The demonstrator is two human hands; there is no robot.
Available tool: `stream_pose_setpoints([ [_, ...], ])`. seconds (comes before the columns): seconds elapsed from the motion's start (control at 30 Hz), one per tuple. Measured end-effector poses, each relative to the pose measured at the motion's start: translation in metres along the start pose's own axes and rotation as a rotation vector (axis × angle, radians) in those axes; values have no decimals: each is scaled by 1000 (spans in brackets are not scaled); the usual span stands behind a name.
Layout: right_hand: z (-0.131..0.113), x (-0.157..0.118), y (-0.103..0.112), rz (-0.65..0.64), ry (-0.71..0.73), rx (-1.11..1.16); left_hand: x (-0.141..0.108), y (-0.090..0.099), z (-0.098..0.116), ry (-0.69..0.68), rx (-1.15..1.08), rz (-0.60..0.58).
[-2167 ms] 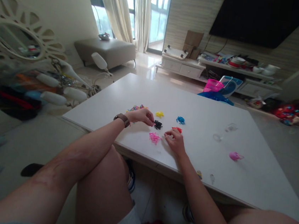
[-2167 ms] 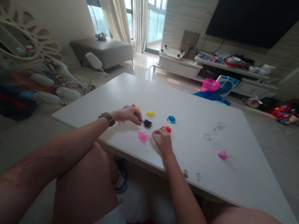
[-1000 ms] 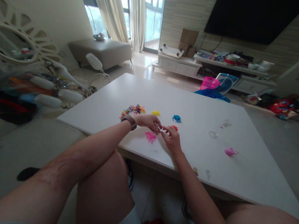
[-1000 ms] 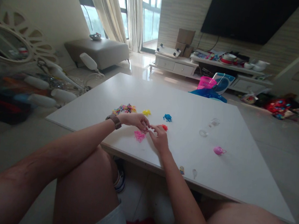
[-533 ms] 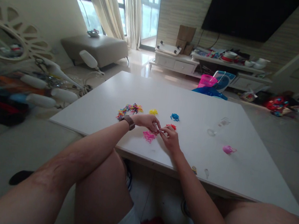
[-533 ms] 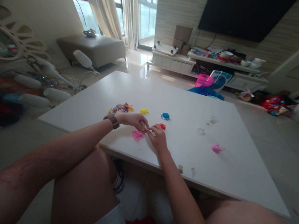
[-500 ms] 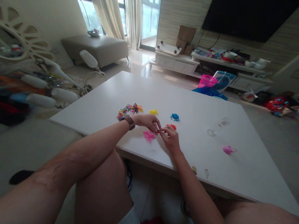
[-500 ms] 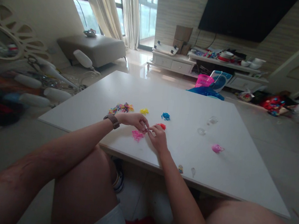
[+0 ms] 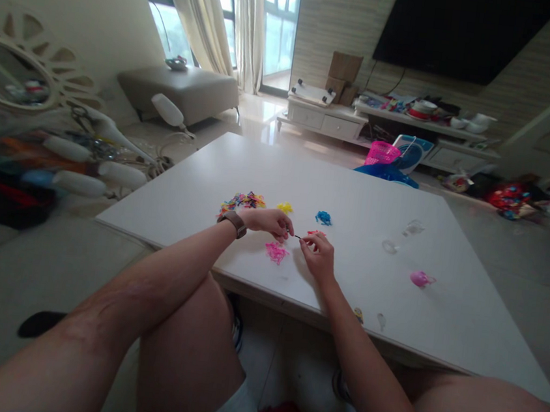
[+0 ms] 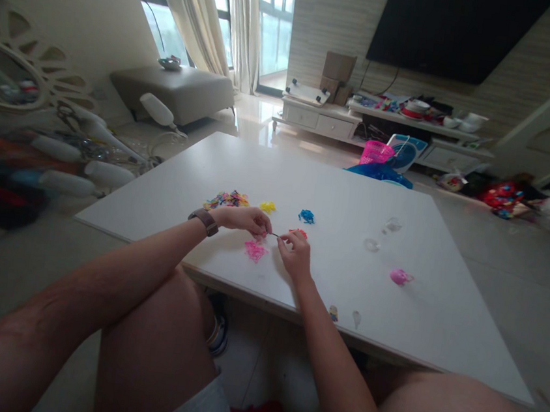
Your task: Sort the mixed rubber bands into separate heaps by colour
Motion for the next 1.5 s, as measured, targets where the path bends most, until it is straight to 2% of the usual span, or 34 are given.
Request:
stream_pose_setpoints([
  [0.4,2,0,-2,-23,1,-14,10,0,6,-75,197,139],
  [0.6,2,0,-2,-29,-6,-12,9,-2,12,-93,307,167],
  [0.8,0,0,0,-32,-22,24,10,-7,17,-89,441,140],
  [0.93,2,0,5,45,-53,47,0,8,21,-104,488,167],
  [1.07,4,0,8,117,-71,37,-13,27,24,-51,517,243],
  [1.27,2,0,9,118,-53,17,-11,22,30,-57,562,213],
  [1.4,3,-1,12,161,-62,21,-9,26,32,-38,603,235],
  [1.5,2,0,9,135,-47,12,-8,25,33,-29,621,230],
])
Point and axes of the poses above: each hand's wrist, its own x-axis towards the middle knuckle, its own y-axis out of the back of the hand, z = x × y, the point moved 6 cm from there along x, towards the middle knuckle, and after that the axes turned 1 degree about -z, right-handed, at the moved point
